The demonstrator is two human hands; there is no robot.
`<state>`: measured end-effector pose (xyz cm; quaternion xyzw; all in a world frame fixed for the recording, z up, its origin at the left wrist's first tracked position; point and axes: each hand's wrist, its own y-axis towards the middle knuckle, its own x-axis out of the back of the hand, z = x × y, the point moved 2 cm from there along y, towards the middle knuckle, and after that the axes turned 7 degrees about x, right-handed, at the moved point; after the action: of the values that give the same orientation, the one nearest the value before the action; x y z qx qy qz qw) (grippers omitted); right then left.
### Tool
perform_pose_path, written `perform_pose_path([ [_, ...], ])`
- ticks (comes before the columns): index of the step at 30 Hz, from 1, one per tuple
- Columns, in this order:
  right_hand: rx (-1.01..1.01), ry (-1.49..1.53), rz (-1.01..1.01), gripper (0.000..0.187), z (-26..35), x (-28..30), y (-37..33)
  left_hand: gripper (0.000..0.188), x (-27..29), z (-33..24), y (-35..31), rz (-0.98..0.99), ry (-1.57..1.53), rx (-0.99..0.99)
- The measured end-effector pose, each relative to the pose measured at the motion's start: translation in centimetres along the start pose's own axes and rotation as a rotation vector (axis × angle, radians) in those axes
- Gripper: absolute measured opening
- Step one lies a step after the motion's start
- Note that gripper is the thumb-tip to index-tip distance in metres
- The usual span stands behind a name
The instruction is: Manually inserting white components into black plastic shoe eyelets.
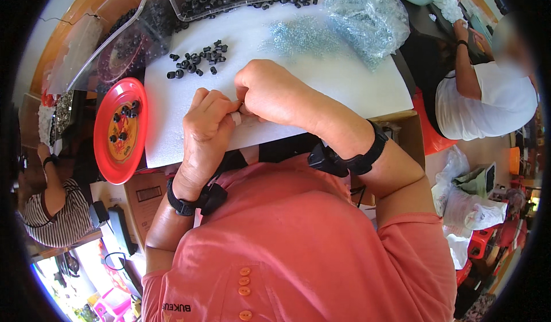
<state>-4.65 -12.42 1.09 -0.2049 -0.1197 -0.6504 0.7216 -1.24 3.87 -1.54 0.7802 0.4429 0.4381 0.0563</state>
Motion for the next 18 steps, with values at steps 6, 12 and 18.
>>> perform_pose_path([
  [6,0.147,-0.496,-0.098,0.013,1.2,-0.4,-0.6,0.017,0.0,-0.3,0.3,0.026,-0.038,0.158],
  [12,0.168,-0.432,-0.101,0.013,0.5,-0.3,-0.6,0.018,0.1,-0.6,0.3,0.06,0.008,0.102],
  [18,0.214,-0.267,-0.051,0.009,-0.2,0.7,0.1,0.018,-0.3,0.2,1.0,0.081,-0.06,0.204],
])
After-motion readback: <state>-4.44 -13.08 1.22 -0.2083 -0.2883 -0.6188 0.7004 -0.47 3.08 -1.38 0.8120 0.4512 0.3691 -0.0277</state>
